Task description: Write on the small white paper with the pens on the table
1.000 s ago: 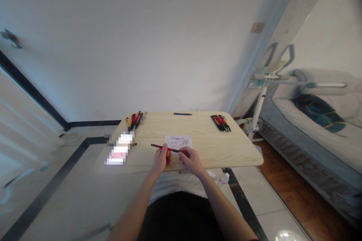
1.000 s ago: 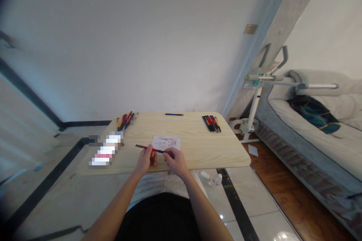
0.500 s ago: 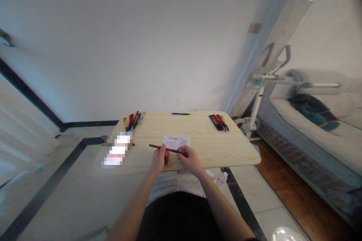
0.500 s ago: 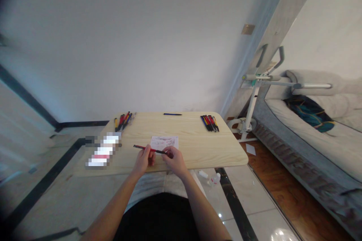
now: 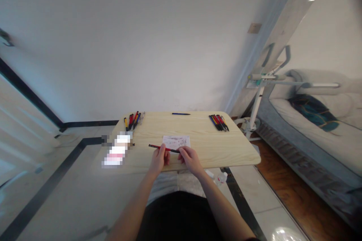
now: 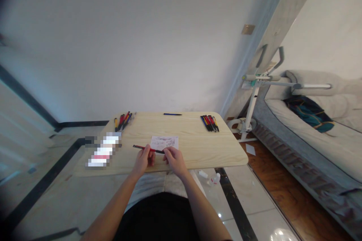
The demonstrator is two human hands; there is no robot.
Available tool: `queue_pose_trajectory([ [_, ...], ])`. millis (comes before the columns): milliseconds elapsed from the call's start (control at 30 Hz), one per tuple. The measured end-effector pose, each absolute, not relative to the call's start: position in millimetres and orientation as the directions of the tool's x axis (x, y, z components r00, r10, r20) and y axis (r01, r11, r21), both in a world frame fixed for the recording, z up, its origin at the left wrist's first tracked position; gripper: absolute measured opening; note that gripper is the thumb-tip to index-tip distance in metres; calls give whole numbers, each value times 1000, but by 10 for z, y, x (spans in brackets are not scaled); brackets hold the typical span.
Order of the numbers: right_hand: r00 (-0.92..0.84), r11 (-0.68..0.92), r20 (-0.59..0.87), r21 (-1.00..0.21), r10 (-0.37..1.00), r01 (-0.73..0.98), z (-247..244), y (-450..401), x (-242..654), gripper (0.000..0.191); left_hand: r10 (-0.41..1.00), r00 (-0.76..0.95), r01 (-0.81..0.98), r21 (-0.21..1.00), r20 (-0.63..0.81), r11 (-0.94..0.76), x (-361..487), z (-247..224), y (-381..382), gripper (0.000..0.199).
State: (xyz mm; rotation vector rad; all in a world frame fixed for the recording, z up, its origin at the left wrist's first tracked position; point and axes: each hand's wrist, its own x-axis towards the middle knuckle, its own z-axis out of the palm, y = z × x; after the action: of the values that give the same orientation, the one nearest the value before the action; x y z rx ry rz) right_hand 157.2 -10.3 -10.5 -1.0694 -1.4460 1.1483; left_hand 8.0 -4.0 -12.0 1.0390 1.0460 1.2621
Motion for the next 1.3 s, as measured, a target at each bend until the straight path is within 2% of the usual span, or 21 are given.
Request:
queue_pose_trajectory([
  [200, -180, 182, 155, -972, 971, 150, -111, -104, 1559, 36, 999, 28, -204, 978, -26, 31, 82, -109, -50, 48],
  [433, -183, 227, 186, -945, 965, 236, -77, -133, 1565, 27, 999, 38, -219, 975, -19, 26, 83, -93, -56, 47],
  [933, -158, 172, 151, -977, 976, 128, -62, -131, 1564, 13, 999, 45, -207, 978, -28, 37, 79, -98, -54, 48],
  [1300, -150, 139, 126, -987, 981, 81, -119, -88, 1572, 13, 999, 39, -177, 983, -37, 43, 91, -64, -63, 48],
])
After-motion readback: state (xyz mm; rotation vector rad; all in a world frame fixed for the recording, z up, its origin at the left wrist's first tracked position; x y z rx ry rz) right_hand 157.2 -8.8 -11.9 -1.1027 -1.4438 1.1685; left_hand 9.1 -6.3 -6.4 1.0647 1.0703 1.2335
